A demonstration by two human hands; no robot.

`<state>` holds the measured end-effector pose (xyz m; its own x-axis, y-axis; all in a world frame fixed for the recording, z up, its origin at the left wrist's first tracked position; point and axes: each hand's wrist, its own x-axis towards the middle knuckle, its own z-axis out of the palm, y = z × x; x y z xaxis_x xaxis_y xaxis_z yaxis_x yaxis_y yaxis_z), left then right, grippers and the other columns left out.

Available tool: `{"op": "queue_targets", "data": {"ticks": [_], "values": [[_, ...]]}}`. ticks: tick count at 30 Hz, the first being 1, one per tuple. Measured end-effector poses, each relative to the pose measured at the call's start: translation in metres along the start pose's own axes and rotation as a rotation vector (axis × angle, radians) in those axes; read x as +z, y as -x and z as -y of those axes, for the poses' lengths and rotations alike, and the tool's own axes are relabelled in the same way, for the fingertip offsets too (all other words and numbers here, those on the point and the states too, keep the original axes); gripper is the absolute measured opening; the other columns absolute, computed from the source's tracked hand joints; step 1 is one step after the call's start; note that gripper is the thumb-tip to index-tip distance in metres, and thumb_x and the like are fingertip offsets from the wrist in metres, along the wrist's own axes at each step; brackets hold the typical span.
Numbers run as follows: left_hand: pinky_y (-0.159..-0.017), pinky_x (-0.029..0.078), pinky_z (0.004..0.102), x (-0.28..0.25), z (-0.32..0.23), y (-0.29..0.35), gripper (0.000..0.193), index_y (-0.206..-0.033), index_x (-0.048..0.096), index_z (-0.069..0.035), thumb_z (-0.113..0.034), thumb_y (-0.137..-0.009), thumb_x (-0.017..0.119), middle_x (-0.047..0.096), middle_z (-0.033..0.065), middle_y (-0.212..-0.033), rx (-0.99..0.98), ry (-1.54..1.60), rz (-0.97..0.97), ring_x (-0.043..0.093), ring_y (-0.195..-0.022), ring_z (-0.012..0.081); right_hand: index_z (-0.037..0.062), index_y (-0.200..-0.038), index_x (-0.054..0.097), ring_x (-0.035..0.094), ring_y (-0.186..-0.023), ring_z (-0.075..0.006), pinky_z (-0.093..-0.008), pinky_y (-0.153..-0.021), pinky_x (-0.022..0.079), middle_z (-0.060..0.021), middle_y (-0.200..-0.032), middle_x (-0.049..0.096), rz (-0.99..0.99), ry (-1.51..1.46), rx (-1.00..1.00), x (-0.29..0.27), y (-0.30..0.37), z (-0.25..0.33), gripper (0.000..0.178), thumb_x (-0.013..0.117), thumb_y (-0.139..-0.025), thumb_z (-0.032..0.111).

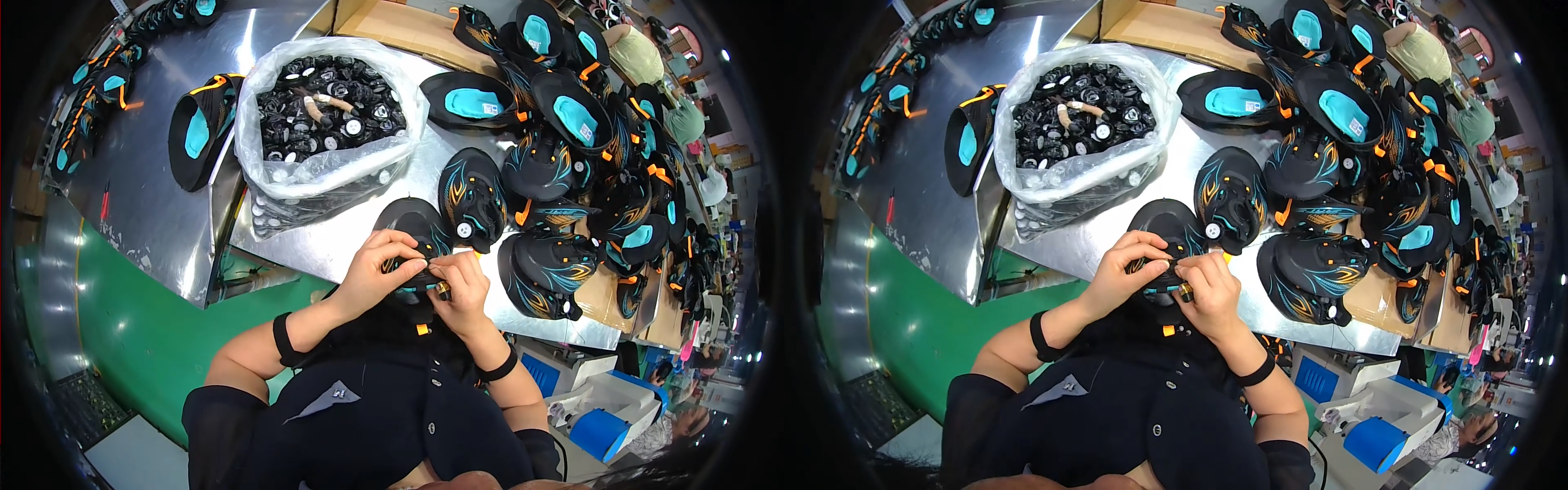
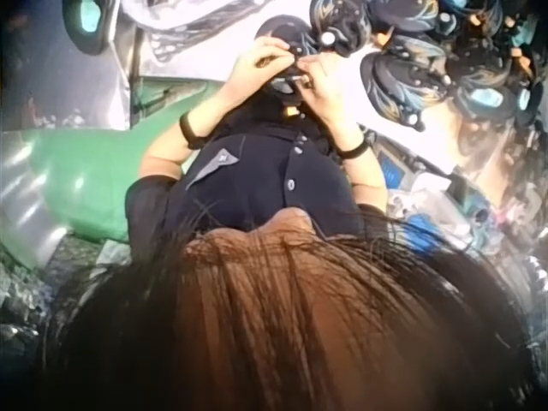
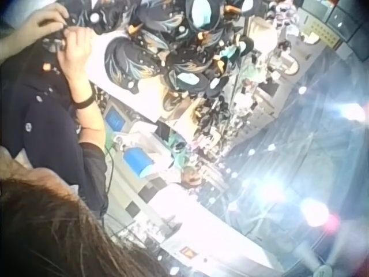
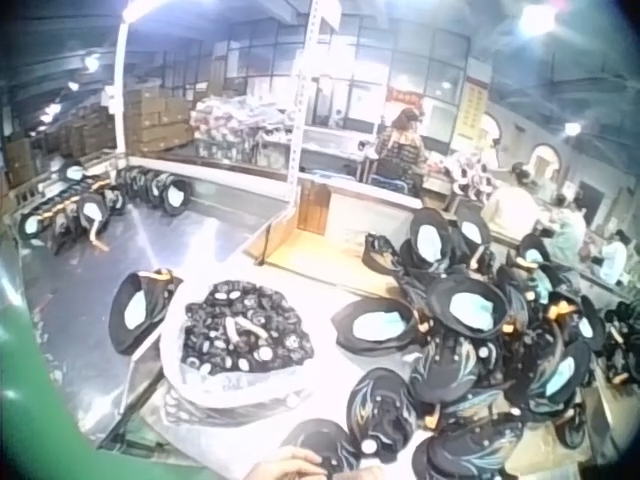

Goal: The worker is performing detail work on shoe uppers, possibly attaching decorative elements or trimming threads using a small hand tool.

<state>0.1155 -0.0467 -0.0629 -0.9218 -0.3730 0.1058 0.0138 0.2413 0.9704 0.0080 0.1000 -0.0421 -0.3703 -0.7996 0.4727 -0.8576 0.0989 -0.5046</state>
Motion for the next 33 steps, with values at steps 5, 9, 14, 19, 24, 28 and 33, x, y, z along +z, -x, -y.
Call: {"op": "queue_targets", "data": {"ticks": [5,9,14,19,24,28,33], "values": [[-0.086,0.045,0.0351,-0.009,-0.012,0.002,0.026,-0.097,0.066,-0.002,-0.02,-0.079,0.07,0.059,0.0136,-0.11,0.136,-0.423,0.093,0.056,-0.1,0.027,0.0062,-0.093,0.063,0.057,-0.082,-0.0274,-0.0332,-0.063,0.048,-0.0045,-0.091,0.063,-0.09,0.021,0.002,0.005,0.003,-0.001,0.042,0.072,-0.052,-0.001],[-0.082,0.045,0.0381,-0.011,-0.024,0.006,0.048,-0.108,0.057,0.003,-0.027,-0.074,0.073,0.058,0.0151,-0.109,0.366,-0.61,0.128,0.057,-0.098,0.0293,0.0075,-0.091,0.066,0.057,-0.083,-0.0268,-0.033,-0.065,0.049,-0.0031,-0.092,0.064,-0.043,0.002,-0.037,0.006,0.002,-0.001,0.039,0.069,-0.053,-0.001],[-0.099,0.038,0.0428,-0.028,-0.055,0.014,0.081,-0.132,0.04,0.004,-0.032,-0.069,0.076,0.046,0.0209,-0.13,0.254,-0.537,0.23,0.046,-0.117,0.0364,0.0039,-0.093,0.064,0.06,-0.082,-0.0213,-0.0303,-0.071,0.049,-0.008,-0.089,0.063,-0.149,-0.225,0.03,-0.01,-0.017,0.013,0.031,0.072,-0.063,-0.002],[-0.079,0.049,0.0356,-0.08,-0.095,0.032,0.055,-0.123,0.058,-0.015,-0.011,-0.069,0.067,0.058,0.0126,-0.116,0.698,-0.775,-0.06,0.061,-0.094,0.0269,-0.0011,-0.101,0.058,0.058,-0.086,-0.0125,-0.0255,-0.077,0.047,-0.0057,-0.096,0.062,-0.018,-1.01,0.61,-0.02,-0.044,0.049,0.028,0.07,-0.077,0.004],[-0.074,0.052,0.0322,-0.212,-0.1,0.053,0.042,-0.099,0.065,-0.005,0.016,-0.066,0.05,0.065,0.0122,-0.091,0.318,-0.93,-0.707,0.065,-0.085,0.0259,0.0042,-0.103,0.061,0.058,-0.088,-0.0294,-0.0367,-0.071,0.049,-0.0127,-0.099,0.062,-0.026,0.119,0.054,-0.05,-0.052,0.031,0.037,0.077,-0.07,0.013],[-0.081,0.047,0.0339,-0.331,-0.055,0.049,0.036,-0.101,0.064,-0.006,0.01,-0.072,0.05,0.064,0.0107,-0.097,-0.063,-1.084,-0.78,0.062,-0.092,0.0298,0.0048,-0.106,0.063,0.058,-0.095,-0.0303,-0.0364,-0.08,0.048,-0.012,-0.103,0.061,0.006,0.255,0.478,-0.065,-0.046,-0.02,0.031,0.071,-0.077,0.013],[-0.078,0.047,0.036,-0.364,0.028,-0.035,0.03,-0.106,0.059,-0.01,0.003,-0.079,0.052,0.062,0.0111,-0.097,-0.057,-1.135,-0.659,0.061,-0.091,0.0318,0.0078,-0.107,0.061,0.059,-0.096,-0.0293,-0.038,-0.079,0.048,-0.0082,-0.104,0.06,0.176,0.086,0.228,-0.028,-0.05,-0.029,0.031,0.068,-0.082,0.024]]}}
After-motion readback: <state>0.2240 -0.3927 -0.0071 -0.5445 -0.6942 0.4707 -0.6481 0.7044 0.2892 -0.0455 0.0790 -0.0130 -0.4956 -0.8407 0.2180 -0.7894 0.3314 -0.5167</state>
